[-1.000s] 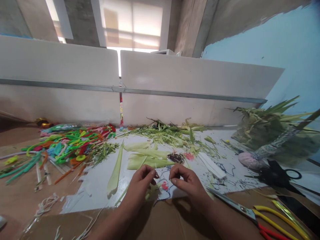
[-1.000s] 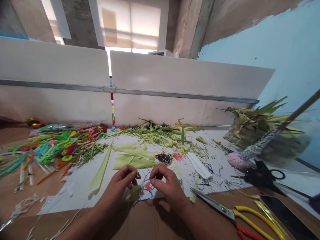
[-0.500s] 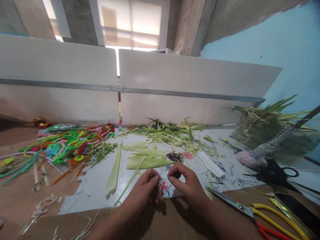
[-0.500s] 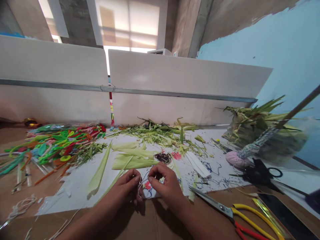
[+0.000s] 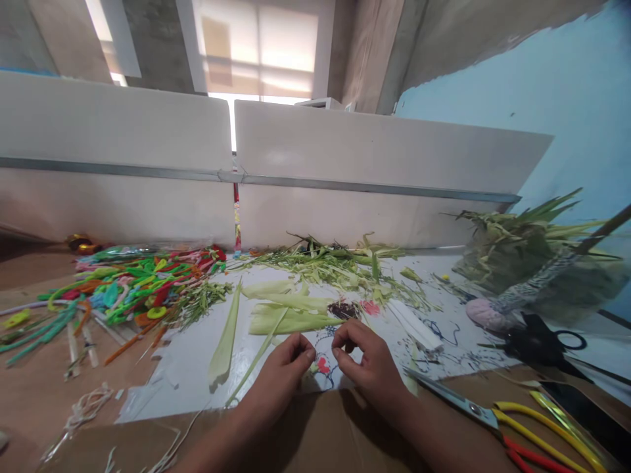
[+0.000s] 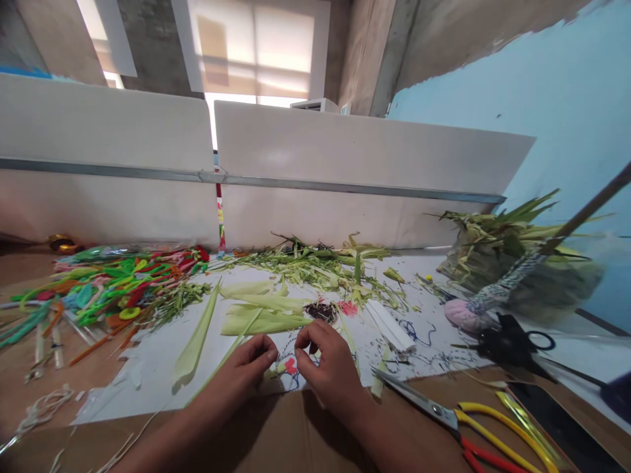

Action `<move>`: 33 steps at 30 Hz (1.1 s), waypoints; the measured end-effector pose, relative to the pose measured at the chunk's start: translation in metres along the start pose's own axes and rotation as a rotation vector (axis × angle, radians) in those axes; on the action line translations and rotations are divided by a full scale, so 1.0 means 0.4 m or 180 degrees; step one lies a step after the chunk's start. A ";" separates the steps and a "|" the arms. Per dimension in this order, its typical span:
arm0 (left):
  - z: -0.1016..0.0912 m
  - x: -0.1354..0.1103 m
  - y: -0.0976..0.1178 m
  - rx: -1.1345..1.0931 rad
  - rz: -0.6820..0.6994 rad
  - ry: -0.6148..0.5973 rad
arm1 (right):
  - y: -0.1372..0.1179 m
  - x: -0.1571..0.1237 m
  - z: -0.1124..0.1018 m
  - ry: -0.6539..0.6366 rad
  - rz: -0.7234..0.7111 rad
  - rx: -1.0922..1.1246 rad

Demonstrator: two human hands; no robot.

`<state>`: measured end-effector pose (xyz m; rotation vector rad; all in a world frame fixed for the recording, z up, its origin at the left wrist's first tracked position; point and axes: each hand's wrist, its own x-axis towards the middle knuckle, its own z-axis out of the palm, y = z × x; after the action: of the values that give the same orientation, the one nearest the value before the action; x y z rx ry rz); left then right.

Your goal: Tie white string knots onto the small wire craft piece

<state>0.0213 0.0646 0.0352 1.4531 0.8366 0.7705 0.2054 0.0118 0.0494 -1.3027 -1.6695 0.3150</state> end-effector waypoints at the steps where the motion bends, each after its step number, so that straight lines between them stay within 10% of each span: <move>1: 0.000 0.001 -0.003 0.0078 -0.0012 -0.0002 | 0.003 0.000 0.000 0.0011 -0.0107 -0.0178; 8: -0.006 0.000 0.020 0.0156 -0.0048 -0.0075 | 0.052 0.017 -0.004 0.0256 -0.0224 -0.1093; 18: -0.104 -0.071 0.191 0.0422 0.0128 0.0195 | 0.120 -0.002 0.000 0.0004 0.0026 -0.0969; 26: -0.294 -0.313 0.270 0.1764 0.0192 0.0849 | 0.139 -0.001 -0.016 -0.0107 0.0444 -0.0912; 33: -0.349 -0.460 0.185 0.2850 -0.0433 0.0640 | 0.155 -0.001 -0.018 -0.0184 0.0662 -0.0822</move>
<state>-0.1893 -0.0213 0.1194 2.0800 1.5385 0.4422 0.2486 0.0336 0.0099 -1.6798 -1.6657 0.2676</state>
